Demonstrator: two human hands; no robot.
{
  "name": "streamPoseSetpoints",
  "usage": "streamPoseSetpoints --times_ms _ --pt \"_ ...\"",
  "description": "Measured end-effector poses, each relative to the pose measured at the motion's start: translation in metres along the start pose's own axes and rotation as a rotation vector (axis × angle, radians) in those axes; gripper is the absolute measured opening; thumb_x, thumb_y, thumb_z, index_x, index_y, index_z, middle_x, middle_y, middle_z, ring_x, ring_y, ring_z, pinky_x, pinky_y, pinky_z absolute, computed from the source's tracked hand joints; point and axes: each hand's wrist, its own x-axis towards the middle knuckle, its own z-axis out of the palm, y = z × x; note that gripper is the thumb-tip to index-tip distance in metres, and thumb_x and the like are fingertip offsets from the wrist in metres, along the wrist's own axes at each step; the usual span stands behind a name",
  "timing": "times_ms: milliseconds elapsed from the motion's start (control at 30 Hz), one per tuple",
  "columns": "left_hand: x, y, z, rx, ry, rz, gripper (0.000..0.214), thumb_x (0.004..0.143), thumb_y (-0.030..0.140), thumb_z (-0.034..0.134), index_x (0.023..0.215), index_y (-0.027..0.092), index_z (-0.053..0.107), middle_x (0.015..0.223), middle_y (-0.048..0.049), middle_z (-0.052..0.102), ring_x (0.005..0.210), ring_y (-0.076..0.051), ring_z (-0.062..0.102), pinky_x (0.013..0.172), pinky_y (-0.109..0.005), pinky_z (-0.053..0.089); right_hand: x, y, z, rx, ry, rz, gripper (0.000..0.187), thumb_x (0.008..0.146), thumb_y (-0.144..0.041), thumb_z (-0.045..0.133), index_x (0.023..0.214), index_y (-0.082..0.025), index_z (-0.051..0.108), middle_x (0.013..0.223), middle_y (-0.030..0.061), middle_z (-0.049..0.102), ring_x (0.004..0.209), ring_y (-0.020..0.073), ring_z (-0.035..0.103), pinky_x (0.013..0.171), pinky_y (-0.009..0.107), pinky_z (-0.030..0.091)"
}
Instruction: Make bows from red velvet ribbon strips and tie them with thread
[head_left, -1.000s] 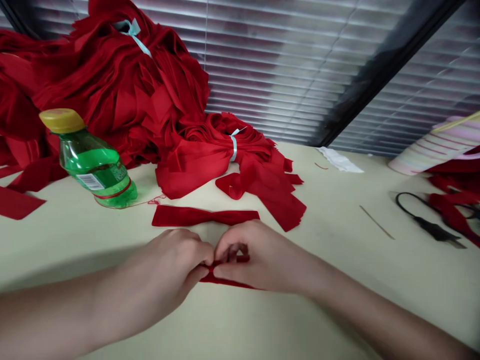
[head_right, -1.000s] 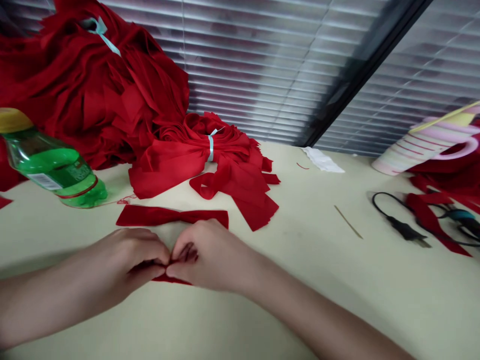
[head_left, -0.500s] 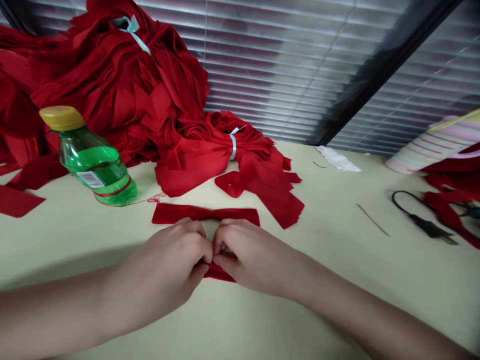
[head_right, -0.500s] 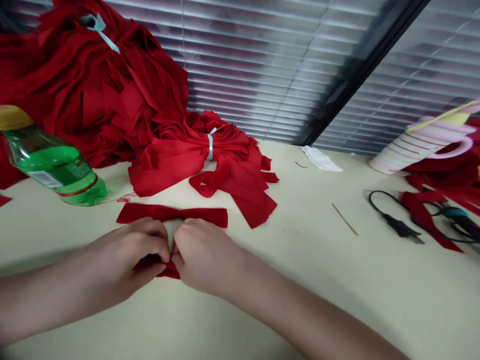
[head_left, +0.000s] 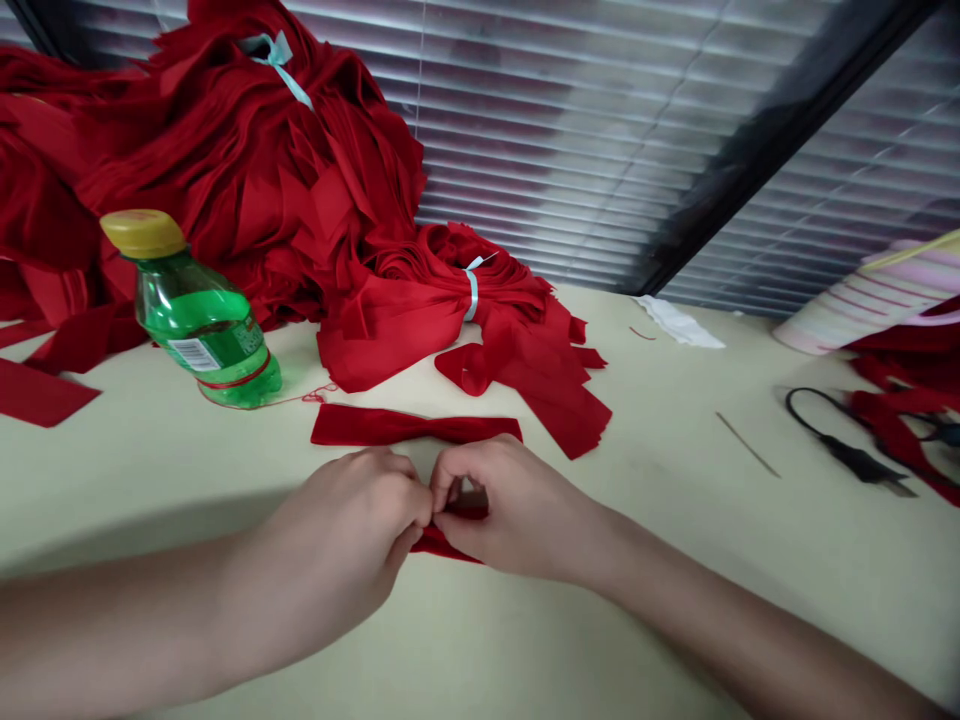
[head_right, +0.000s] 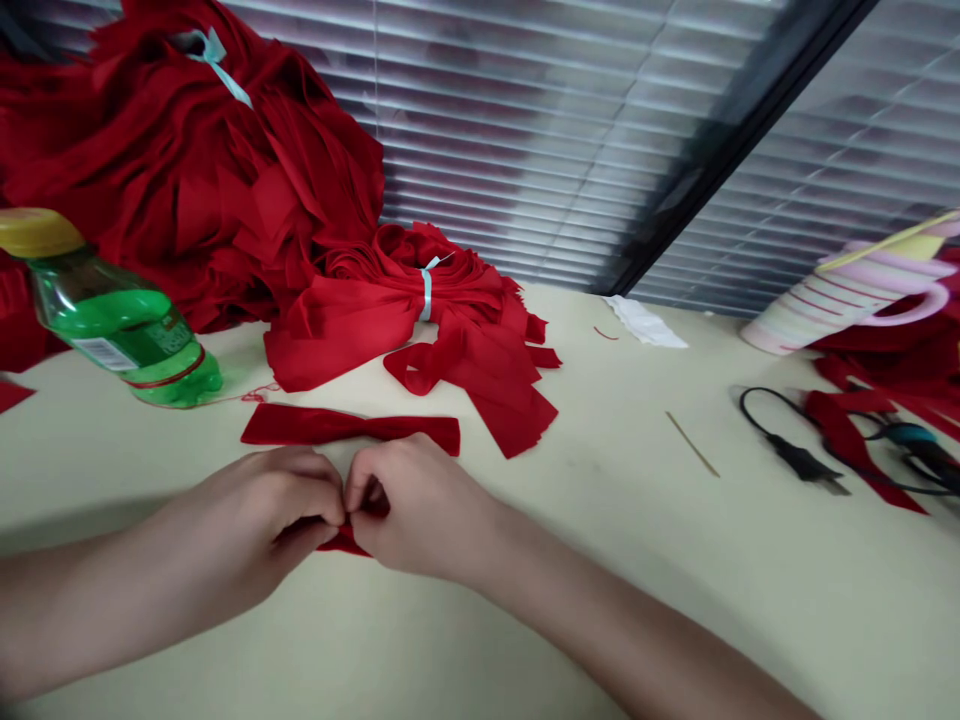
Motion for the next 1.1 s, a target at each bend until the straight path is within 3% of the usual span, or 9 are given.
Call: streamPoseSetpoints --times_ms 167,400,500,667,800,900,1100 --pt "-0.002 0.000 0.000 -0.023 0.032 0.013 0.023 0.078 0.002 0.050 0.061 0.017 0.054 0.068 0.0005 0.059 0.064 -0.014 0.054 0.057 -0.025 0.039 -0.004 0.003 0.002 0.042 0.036 -0.052 0.022 0.064 0.000 0.057 0.066 -0.018 0.047 0.055 -0.0105 0.052 0.047 0.0034 0.044 0.043 0.014 0.032" --pt "-0.003 0.002 -0.001 -0.082 0.084 0.027 0.019 0.077 0.002 0.047 0.076 0.021 0.049 0.072 0.0032 0.060 0.063 -0.014 0.054 0.057 -0.027 0.035 -0.011 -0.004 0.001 -0.010 0.028 -0.058 0.022 0.065 -0.007 0.062 0.073 -0.019 0.047 0.067 -0.0062 0.061 0.055 0.0085 0.053 0.048 0.019 0.037" --pt "-0.002 0.003 -0.004 -0.092 0.093 0.038 0.018 0.077 0.003 0.047 0.075 0.021 0.046 0.069 0.0041 0.058 0.061 -0.013 0.054 0.054 -0.026 0.033 -0.014 -0.008 0.003 -0.137 0.041 -0.083 0.019 0.064 -0.008 0.065 0.072 -0.018 0.052 0.067 -0.0053 0.061 0.058 0.0102 0.055 0.052 0.021 0.040" --pt "0.004 -0.002 -0.009 -0.113 0.043 -0.012 0.019 0.071 0.004 0.051 0.066 0.020 0.043 0.059 0.0070 0.053 0.054 -0.010 0.048 0.048 -0.024 0.028 -0.021 -0.012 0.014 -0.457 0.039 -0.278 0.012 0.077 -0.007 0.059 0.075 -0.018 0.063 0.076 0.0004 0.063 0.073 0.0150 0.058 0.075 0.032 0.045" --pt "0.009 -0.004 -0.013 -0.166 0.049 0.007 0.019 0.067 0.004 0.057 0.063 0.019 0.045 0.059 0.0073 0.054 0.055 -0.008 0.048 0.047 -0.021 0.028 -0.029 -0.015 0.026 -0.652 0.151 -0.356 0.016 0.072 -0.002 0.057 0.065 -0.015 0.060 0.074 0.0038 0.059 0.071 0.0180 0.053 0.067 0.033 0.044" --pt "0.010 -0.004 -0.015 -0.182 0.014 -0.003 0.019 0.068 0.006 0.059 0.062 0.018 0.046 0.056 0.0078 0.052 0.052 -0.008 0.046 0.044 -0.020 0.027 -0.036 -0.015 0.035 -0.759 0.273 -0.402 0.015 0.072 -0.002 0.053 0.068 -0.013 0.063 0.072 0.0065 0.056 0.067 0.0196 0.049 0.061 0.035 0.040" --pt "0.011 -0.005 -0.019 -0.203 -0.014 -0.003 0.020 0.068 0.006 0.059 0.061 0.018 0.044 0.053 0.0090 0.050 0.048 -0.006 0.043 0.042 -0.018 0.025 -0.042 -0.017 0.039 -0.868 0.272 -0.506 0.026 0.077 -0.004 0.043 0.071 -0.013 0.066 0.068 0.0068 0.054 0.063 0.0205 0.044 0.060 0.038 0.033"
